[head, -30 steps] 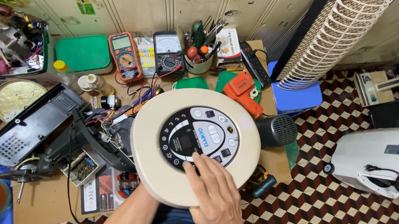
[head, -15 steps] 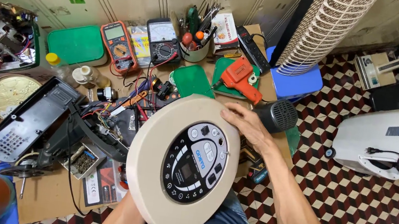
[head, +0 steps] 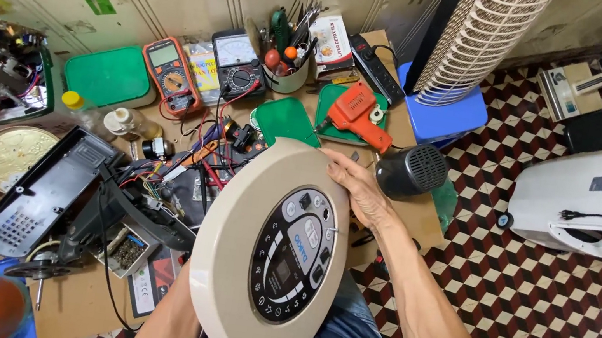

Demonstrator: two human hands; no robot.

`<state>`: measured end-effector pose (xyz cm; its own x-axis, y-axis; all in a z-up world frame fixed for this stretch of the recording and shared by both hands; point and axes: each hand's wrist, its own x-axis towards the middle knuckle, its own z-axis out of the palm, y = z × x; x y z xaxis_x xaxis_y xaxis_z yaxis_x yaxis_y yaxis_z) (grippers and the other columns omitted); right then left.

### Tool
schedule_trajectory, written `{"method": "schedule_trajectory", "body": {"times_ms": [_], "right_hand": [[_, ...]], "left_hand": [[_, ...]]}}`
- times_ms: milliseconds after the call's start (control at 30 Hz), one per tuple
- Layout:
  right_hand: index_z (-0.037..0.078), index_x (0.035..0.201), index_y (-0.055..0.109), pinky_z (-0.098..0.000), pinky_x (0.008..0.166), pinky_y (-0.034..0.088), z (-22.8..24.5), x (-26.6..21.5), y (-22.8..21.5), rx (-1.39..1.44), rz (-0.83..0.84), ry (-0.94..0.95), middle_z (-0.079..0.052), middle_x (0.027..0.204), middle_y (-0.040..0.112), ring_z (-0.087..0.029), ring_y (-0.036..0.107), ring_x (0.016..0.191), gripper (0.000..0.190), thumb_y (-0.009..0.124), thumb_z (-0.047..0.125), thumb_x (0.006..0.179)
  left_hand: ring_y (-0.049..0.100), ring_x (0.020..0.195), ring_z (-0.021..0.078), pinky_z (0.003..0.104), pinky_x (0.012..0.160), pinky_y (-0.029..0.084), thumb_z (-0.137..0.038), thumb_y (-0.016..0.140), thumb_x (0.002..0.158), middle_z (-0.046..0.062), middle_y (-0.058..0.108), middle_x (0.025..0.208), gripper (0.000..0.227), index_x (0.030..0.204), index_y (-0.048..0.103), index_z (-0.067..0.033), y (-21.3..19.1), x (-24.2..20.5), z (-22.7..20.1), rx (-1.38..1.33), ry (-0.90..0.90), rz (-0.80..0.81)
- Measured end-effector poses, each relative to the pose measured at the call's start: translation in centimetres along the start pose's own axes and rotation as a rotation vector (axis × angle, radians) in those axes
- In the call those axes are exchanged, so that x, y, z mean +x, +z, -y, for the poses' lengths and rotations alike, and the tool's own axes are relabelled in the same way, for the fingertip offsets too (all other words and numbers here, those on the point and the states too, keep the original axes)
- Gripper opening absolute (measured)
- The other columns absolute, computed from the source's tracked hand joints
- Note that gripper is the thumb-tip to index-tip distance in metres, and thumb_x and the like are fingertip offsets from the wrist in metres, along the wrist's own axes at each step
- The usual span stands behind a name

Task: Repairing or assembling a digital control panel with electrical components.

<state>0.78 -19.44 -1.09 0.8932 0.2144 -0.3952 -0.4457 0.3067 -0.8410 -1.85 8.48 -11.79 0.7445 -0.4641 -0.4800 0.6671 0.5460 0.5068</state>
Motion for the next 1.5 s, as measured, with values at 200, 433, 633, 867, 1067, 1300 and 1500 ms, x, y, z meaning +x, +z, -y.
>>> {"method": "schedule_trajectory", "body": {"times_ms": [200,433,633,867,1067,1300,1500], "right_hand": [[0.001,0.148,0.050,-0.0335,0.109,0.045,-0.1,-0.3,0.0,0.041,-0.013,0.011,-0.013,0.139,0.062,-0.021,0.057,0.129,0.079,0.075,0.045,0.087],[0.000,0.145,0.053,-0.0329,0.104,0.050,-0.2,-0.6,0.7,0.053,-0.036,0.003,-0.013,0.132,0.066,-0.020,0.063,0.121,0.076,0.075,0.043,0.087],[0.001,0.143,0.055,-0.0334,0.101,0.052,-0.4,-0.8,0.5,0.075,-0.067,0.007,-0.013,0.129,0.066,-0.020,0.063,0.118,0.074,0.078,0.041,0.085],[0.000,0.143,0.055,-0.0336,0.099,0.055,-1.2,-0.9,0.5,0.044,-0.089,0.023,-0.014,0.128,0.067,-0.021,0.065,0.117,0.077,0.078,0.043,0.084],[-0.001,0.143,0.054,-0.0331,0.098,0.055,-2.5,-0.3,0.0,0.054,-0.107,0.036,-0.014,0.130,0.066,-0.021,0.065,0.117,0.077,0.078,0.043,0.084],[-0.001,0.142,0.055,-0.0316,0.094,0.056,-2.6,-0.5,-0.4,0.024,-0.152,0.016,-0.012,0.125,0.066,-0.019,0.065,0.113,0.079,0.079,0.045,0.083],[-0.002,0.140,0.057,-0.0298,0.091,0.056,-3.0,-0.3,0.0,-0.003,-0.198,0.018,-0.011,0.122,0.067,-0.017,0.066,0.109,0.077,0.078,0.046,0.083]], "left_hand": [[0.072,0.084,0.0235,0.035,0.069,0.063,-0.003,0.066,0.090,0.014,0.073,0.104,0.030,0.120,0.064,-0.0030,-0.8,-0.3,0.5,0.014,-0.002,0.009],[0.071,0.085,0.0234,0.035,0.070,0.062,-0.003,0.066,0.090,0.014,0.072,0.104,0.030,0.120,0.064,-0.0030,-0.9,-0.7,1.0,0.025,0.004,0.017],[0.071,0.085,0.0233,0.035,0.070,0.062,-0.003,0.067,0.090,0.014,0.072,0.104,0.030,0.120,0.064,-0.0031,-0.7,-0.9,1.2,0.041,-0.009,0.034],[0.071,0.085,0.0232,0.035,0.070,0.062,-0.004,0.067,0.090,0.014,0.072,0.104,0.030,0.120,0.064,-0.0032,-0.5,-1.3,1.2,0.066,-0.024,0.052],[0.070,0.086,0.0232,0.035,0.071,0.061,-0.004,0.067,0.090,0.014,0.072,0.105,0.030,0.120,0.064,-0.0032,-1.0,-1.8,0.9,0.085,-0.023,0.058],[0.070,0.086,0.0231,0.035,0.071,0.061,-0.004,0.068,0.090,0.014,0.071,0.105,0.030,0.120,0.064,-0.0033,-1.2,-2.4,0.4,0.104,-0.016,0.059],[0.069,0.086,0.0230,0.035,0.071,0.060,-0.004,0.068,0.091,0.013,0.071,0.105,0.030,0.120,0.064,-0.0033,-1.5,-2.5,0.2,0.124,-0.019,0.067]]}}
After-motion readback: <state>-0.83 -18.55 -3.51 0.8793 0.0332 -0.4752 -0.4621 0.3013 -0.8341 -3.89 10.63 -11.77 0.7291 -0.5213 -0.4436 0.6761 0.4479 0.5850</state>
